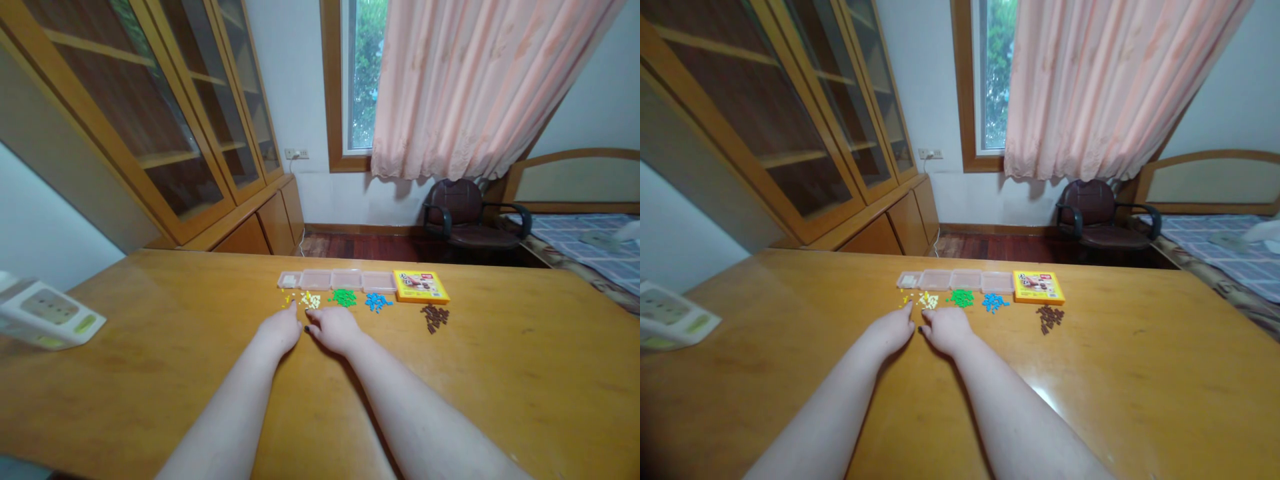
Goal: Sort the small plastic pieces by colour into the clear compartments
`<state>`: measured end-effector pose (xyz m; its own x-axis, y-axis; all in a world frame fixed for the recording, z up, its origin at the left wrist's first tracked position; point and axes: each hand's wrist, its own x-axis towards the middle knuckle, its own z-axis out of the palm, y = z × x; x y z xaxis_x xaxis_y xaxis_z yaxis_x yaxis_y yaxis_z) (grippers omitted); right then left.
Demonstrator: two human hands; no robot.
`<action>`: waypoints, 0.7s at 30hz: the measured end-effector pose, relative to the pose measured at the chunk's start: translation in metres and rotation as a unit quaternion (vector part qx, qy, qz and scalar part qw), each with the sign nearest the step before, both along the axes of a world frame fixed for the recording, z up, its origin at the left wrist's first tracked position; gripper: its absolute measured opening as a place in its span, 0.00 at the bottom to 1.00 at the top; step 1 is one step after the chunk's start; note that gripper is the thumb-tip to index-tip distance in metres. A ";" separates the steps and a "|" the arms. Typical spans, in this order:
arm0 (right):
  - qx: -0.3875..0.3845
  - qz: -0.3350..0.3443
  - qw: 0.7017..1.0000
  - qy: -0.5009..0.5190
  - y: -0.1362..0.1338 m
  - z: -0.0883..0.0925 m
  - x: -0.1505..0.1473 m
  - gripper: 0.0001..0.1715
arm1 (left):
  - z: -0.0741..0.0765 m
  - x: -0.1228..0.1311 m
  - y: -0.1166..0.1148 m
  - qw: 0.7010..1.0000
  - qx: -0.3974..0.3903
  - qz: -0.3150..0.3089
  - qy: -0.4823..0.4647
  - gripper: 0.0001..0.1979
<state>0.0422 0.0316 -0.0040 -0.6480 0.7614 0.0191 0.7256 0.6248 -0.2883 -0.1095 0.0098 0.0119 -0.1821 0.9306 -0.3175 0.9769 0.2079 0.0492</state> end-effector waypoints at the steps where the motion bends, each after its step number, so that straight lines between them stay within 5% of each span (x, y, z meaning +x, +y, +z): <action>1: 0.002 -0.007 1.000 -0.001 0.000 -0.001 -0.001 0.19 | 0.000 0.000 0.000 1.000 0.010 -0.005 -0.002 0.32; 9: 0.014 -0.024 1.000 0.013 0.001 -0.004 -0.003 0.19 | 0.000 0.004 0.000 0.999 0.021 -0.048 -0.013 0.30; 21: -0.009 -0.034 0.999 0.011 0.000 -0.002 -0.003 0.19 | -0.011 -0.007 0.009 0.999 0.044 -0.003 -0.015 0.29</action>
<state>0.0389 0.0315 -0.0058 -0.5947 0.8037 0.0189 0.7596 0.5694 -0.3142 -0.1163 0.0190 0.0007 -0.1675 0.9561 -0.2403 0.9760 0.1952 0.0963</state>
